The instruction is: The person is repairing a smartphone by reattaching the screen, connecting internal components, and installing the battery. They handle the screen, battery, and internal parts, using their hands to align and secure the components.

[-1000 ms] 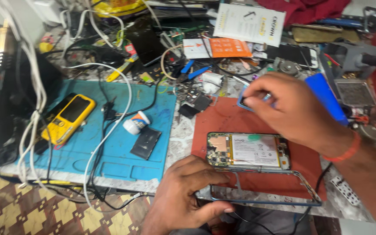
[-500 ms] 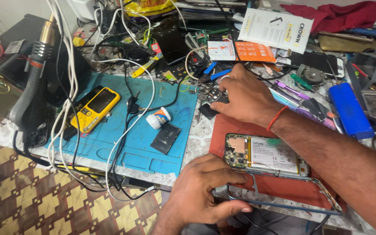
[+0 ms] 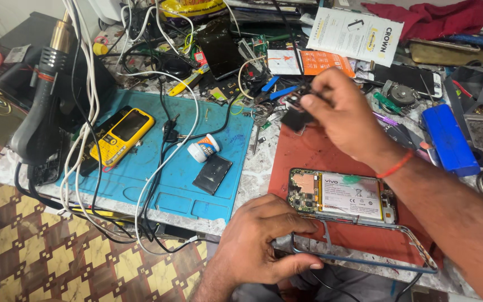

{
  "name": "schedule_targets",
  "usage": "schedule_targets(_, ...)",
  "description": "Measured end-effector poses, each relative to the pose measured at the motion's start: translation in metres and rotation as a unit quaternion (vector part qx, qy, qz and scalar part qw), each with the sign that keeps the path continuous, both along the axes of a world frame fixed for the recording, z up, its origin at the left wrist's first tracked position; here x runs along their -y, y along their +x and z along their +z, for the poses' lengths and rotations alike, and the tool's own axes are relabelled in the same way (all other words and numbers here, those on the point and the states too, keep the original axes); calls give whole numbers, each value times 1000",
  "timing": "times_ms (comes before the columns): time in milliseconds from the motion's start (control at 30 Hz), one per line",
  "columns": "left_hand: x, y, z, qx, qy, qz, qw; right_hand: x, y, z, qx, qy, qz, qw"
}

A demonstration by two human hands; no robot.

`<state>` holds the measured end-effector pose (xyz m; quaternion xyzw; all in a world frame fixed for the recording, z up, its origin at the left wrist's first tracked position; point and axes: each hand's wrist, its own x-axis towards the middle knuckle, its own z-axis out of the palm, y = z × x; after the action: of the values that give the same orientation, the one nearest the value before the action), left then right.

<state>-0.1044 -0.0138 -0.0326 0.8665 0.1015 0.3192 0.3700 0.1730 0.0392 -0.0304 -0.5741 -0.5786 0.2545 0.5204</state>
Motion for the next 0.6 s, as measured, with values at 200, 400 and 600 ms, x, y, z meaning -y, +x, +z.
schedule_targets(200,1,-1,1,4,13,6,1000,43,7,25,-160,33,58,985)
schedule_targets(400,1,-1,3,-1,10,-15,1000,68,26,21,-189,1,30,982)
schedule_targets(600,3,-2,7,-14,-6,-13,1000,76,36,4,-149,-57,-19,987)
